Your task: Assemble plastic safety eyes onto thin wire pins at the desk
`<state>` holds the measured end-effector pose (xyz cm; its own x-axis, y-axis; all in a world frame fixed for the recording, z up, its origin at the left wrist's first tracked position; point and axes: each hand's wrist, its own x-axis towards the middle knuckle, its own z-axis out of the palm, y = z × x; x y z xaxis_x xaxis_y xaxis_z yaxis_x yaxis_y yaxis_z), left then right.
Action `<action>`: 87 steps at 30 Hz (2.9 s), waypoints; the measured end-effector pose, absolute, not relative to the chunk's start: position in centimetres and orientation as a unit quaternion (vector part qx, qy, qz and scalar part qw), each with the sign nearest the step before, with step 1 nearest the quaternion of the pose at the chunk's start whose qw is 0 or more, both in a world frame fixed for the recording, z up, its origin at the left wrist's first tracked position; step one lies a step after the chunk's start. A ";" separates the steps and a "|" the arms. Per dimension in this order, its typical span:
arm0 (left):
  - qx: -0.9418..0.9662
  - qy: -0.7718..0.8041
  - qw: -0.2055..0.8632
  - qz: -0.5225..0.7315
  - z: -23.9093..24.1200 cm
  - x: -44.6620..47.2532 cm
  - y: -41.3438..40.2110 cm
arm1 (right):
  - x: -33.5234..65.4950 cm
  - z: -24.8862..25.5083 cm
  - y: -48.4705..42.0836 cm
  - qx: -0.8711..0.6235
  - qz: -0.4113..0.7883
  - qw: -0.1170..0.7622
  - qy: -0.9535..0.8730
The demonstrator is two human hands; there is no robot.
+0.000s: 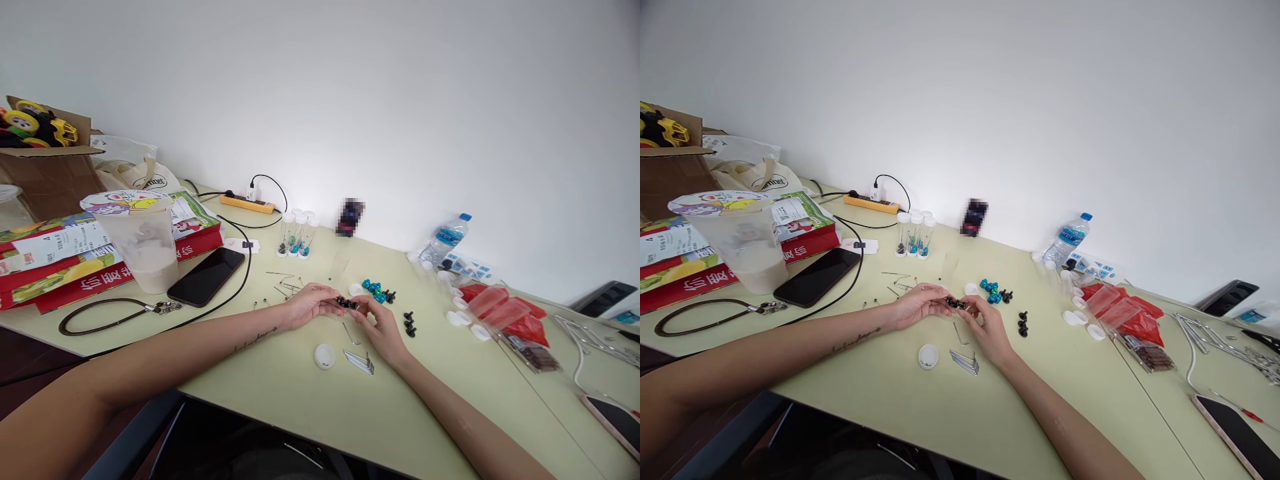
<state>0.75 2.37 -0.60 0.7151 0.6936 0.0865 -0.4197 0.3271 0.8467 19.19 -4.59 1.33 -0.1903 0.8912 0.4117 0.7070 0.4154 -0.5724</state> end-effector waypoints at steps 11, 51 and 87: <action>0.475 0.148 0.796 0.344 -0.5 0.8 2.2 | 19.2 1.5 -4.8 -0.512 0.109 0.364 -0.770; 0.536 0.126 0.788 0.276 1.0 0.6 0.7 | 19.4 1.1 -5.2 -0.470 0.013 0.425 -0.774; 0.483 0.143 0.791 0.347 -0.2 0.7 1.8 | 19.2 1.4 -4.9 -0.512 0.136 0.365 -0.765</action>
<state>0.70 1.80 -0.15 0.7186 0.6868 0.1089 -0.4106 0.2928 0.8635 19.24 -4.91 1.43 -0.2083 0.8834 0.4198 0.6845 0.4383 -0.5826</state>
